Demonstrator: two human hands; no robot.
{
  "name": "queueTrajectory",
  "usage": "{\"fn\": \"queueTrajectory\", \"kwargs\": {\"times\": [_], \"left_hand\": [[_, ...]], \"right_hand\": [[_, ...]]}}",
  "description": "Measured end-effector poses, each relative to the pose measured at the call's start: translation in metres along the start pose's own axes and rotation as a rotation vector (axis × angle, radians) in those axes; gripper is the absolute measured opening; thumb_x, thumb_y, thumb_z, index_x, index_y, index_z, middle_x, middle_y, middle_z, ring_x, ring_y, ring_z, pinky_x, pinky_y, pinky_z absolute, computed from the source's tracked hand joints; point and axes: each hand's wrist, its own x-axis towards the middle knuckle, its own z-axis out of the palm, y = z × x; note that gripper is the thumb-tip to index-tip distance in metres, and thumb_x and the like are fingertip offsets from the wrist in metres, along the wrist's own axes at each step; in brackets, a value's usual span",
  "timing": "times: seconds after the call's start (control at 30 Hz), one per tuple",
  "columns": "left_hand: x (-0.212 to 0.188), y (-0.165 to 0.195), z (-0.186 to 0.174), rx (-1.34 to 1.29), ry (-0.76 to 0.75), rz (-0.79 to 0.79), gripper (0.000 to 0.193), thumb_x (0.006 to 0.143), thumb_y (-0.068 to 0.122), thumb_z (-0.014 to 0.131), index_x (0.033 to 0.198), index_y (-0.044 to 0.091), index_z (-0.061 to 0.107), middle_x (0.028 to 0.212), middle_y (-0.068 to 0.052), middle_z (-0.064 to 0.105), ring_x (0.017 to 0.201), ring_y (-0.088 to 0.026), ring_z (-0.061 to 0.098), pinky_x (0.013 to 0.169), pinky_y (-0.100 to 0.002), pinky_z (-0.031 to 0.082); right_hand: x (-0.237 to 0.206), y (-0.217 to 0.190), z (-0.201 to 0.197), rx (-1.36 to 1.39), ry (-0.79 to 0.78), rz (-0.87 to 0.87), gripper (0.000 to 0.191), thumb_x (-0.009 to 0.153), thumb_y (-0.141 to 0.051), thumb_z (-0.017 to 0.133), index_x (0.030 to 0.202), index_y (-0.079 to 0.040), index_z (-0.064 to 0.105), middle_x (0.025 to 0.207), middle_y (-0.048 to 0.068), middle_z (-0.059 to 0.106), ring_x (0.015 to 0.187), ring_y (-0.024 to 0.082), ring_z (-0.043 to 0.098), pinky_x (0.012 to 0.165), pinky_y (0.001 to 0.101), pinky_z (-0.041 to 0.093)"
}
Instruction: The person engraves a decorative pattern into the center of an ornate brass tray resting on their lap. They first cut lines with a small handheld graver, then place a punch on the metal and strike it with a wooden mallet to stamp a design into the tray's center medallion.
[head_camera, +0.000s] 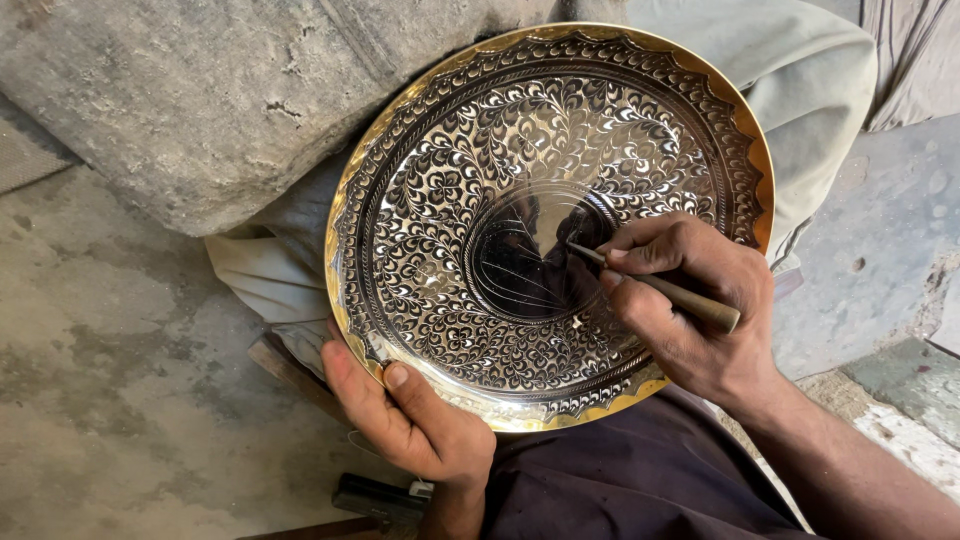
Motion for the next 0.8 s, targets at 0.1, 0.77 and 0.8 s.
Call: {"fn": "queueTrajectory", "kwargs": {"times": [0.1,0.77,0.8], "left_hand": [[0.000,0.000,-0.001,-0.002,-0.010,0.005,0.050,0.115,-0.002,0.035,0.164,-0.005,0.023,0.172,-0.023,0.026,0.156,-0.030,0.035,0.132,-0.041,0.033],[0.002,0.000,-0.002,-0.026,-0.021,-0.005,0.051,0.115,-0.002,0.035,0.164,-0.004,0.022,0.167,-0.025,0.028,0.154,-0.032,0.038,0.130,-0.042,0.036],[0.002,0.000,-0.002,-0.036,-0.029,-0.008,0.051,0.116,-0.002,0.035,0.165,-0.004,0.022,0.167,-0.025,0.028,0.154,-0.032,0.038,0.130,-0.042,0.036]], "right_hand": [[0.000,0.002,-0.001,-0.046,-0.019,-0.001,0.009,0.088,-0.005,0.071,0.093,0.001,0.065,0.101,0.014,0.073,0.079,0.012,0.075,0.064,0.0236,0.062],[0.004,-0.006,-0.004,-0.066,-0.148,-0.056,0.009,0.088,-0.008,0.071,0.092,-0.001,0.066,0.099,0.011,0.073,0.088,0.016,0.077,0.075,0.0272,0.062],[0.004,-0.006,-0.004,-0.061,-0.153,-0.048,0.009,0.088,-0.007,0.071,0.092,-0.001,0.066,0.099,0.011,0.073,0.088,0.016,0.077,0.075,0.0272,0.062]]}}
